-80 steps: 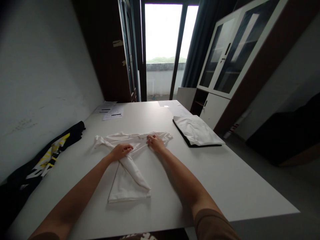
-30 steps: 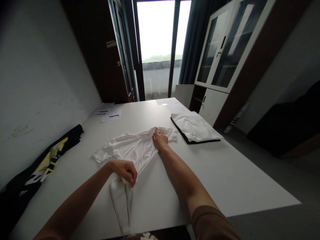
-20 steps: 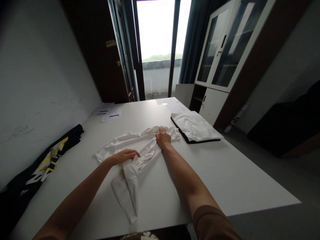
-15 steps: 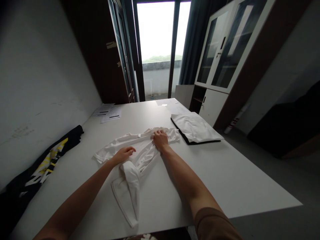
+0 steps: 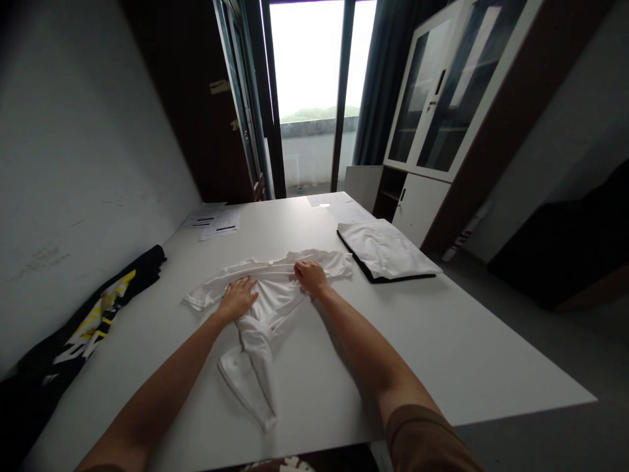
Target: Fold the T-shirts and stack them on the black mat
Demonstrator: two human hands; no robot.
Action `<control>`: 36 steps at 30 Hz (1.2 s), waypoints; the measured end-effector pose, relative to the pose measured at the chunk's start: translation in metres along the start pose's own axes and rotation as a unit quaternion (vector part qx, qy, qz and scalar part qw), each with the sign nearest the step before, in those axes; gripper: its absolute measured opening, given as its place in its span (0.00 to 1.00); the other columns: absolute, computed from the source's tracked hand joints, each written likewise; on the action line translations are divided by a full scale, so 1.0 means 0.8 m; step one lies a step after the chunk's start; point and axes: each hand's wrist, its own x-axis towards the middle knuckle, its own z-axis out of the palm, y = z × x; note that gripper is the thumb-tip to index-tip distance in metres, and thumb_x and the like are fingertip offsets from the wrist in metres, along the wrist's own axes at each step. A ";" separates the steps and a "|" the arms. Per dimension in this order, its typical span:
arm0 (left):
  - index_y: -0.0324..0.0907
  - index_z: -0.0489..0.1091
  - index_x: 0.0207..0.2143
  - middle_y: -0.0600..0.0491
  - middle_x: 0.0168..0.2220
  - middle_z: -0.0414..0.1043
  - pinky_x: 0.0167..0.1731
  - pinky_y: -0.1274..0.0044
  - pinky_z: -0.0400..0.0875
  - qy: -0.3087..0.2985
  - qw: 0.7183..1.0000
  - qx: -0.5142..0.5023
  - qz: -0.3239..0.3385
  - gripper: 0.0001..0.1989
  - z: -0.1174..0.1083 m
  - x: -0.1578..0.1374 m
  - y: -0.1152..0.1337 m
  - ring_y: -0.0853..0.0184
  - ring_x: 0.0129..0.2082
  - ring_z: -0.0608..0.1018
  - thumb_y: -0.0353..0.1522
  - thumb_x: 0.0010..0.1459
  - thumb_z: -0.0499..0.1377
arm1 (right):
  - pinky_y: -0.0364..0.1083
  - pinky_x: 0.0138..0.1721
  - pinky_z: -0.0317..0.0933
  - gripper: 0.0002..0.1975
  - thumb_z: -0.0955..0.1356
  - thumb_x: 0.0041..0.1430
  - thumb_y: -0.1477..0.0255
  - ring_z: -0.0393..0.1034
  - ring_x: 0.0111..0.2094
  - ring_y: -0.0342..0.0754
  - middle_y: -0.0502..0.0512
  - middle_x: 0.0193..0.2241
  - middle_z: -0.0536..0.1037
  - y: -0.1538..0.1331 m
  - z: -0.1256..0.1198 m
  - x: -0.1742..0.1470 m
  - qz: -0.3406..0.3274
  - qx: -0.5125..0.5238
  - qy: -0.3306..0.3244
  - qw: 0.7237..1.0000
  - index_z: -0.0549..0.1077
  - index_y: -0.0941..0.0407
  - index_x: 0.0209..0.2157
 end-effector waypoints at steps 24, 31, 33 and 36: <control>0.46 0.77 0.43 0.50 0.42 0.77 0.45 0.74 0.69 -0.026 0.954 -0.233 0.185 0.13 -0.072 -0.032 0.057 0.62 0.41 0.78 0.41 0.66 0.56 | 0.49 0.51 0.61 0.10 0.69 0.59 0.73 0.65 0.47 0.52 0.58 0.45 0.73 -0.074 0.027 -0.017 -0.228 0.101 -0.068 0.966 0.77 0.54 0.43; 0.48 0.74 0.52 0.49 0.46 0.77 0.49 0.71 0.68 -0.088 0.953 -0.211 0.197 0.15 -0.077 -0.044 0.065 0.56 0.46 0.79 0.36 0.62 0.61 | 0.46 0.54 0.60 0.06 0.66 0.63 0.74 0.68 0.52 0.50 0.57 0.49 0.75 -0.030 0.030 -0.007 -0.165 0.111 -0.057 0.978 0.75 0.54 0.40; 0.50 0.70 0.59 0.50 0.47 0.78 0.50 0.71 0.68 -0.121 0.937 -0.254 0.209 0.22 -0.092 -0.046 0.059 0.56 0.49 0.79 0.37 0.62 0.61 | 0.46 0.53 0.61 0.07 0.66 0.63 0.75 0.69 0.52 0.50 0.58 0.50 0.75 -0.021 0.032 -0.005 -0.137 0.119 -0.052 0.982 0.75 0.54 0.40; 0.51 0.62 0.67 0.50 0.56 0.75 0.52 0.73 0.67 -0.188 0.893 -0.331 0.239 0.35 -0.128 -0.049 0.047 0.56 0.53 0.77 0.41 0.59 0.65 | 0.47 0.51 0.64 0.10 0.64 0.61 0.75 0.70 0.49 0.51 0.60 0.49 0.76 -0.008 0.033 0.003 -0.077 0.129 -0.028 0.988 0.74 0.56 0.42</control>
